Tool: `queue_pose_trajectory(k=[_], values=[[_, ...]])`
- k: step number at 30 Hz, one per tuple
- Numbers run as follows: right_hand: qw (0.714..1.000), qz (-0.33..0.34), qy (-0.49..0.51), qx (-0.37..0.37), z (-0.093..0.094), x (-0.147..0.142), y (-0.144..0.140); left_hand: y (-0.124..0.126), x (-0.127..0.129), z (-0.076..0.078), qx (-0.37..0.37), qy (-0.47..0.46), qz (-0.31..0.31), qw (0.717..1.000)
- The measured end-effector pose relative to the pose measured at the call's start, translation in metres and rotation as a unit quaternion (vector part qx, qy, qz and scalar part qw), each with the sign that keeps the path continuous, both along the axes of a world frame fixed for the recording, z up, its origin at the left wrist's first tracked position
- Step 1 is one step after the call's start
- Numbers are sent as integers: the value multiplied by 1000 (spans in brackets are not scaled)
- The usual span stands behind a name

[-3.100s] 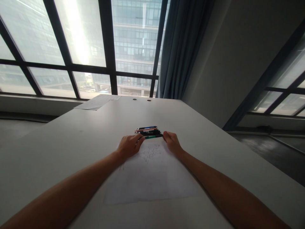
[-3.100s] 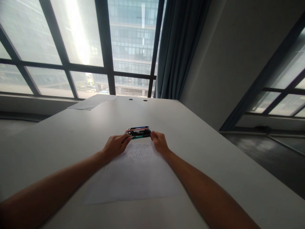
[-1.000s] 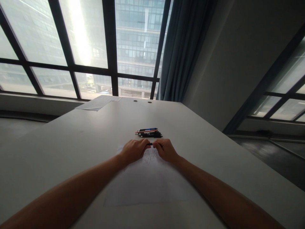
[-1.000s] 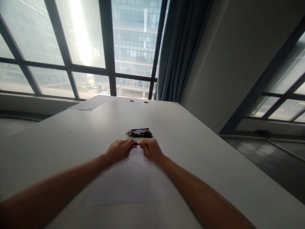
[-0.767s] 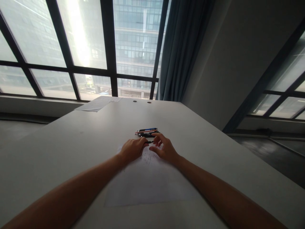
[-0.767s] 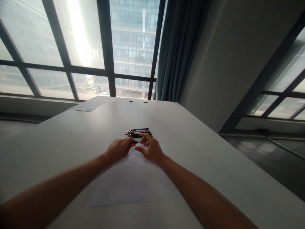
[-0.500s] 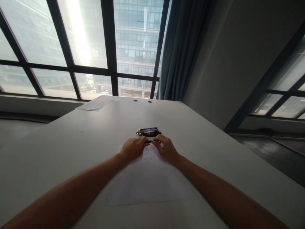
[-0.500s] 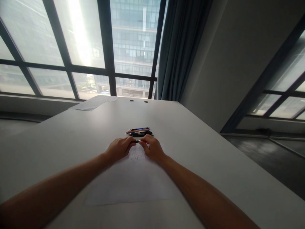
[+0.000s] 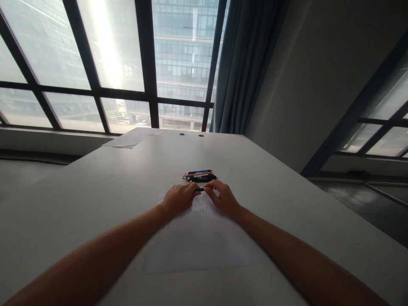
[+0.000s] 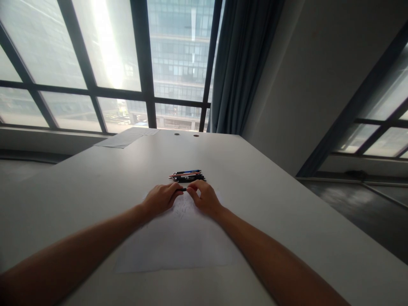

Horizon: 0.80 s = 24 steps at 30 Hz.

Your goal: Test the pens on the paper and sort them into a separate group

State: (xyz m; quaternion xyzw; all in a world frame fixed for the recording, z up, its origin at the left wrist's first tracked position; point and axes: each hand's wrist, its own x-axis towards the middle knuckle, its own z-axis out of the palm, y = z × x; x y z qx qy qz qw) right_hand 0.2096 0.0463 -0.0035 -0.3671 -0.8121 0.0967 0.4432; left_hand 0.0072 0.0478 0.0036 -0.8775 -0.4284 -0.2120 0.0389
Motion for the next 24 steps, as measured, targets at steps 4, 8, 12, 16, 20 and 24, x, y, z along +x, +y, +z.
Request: queue_pose_trajectory(k=[4, 8, 12, 16, 20, 24], values=[[1000, 5, 2, -2, 0, 0, 0, 1, 0, -2, 4, -1, -6, 1000], [1000, -6, 9, -16, 0, -1, -1, 1, 0, -2, 1, -2, -5, 1000], [1000, -6, 6, -19, 1, -1, -2, 0, 0, -1, -4, 5, -6, 1000], [1000, -10, 25, -6, 0, -1, -1, 0, 0, -1, -4, 2, -5, 1000], [999, -15, 18, -24, 0, -1, -1, 0, 0, -1, 0, 8, -2, 1000], [1000, 4, 29, 5, 3, -2, -3, 2, 0, -2, 3, 4, -14, 1000]])
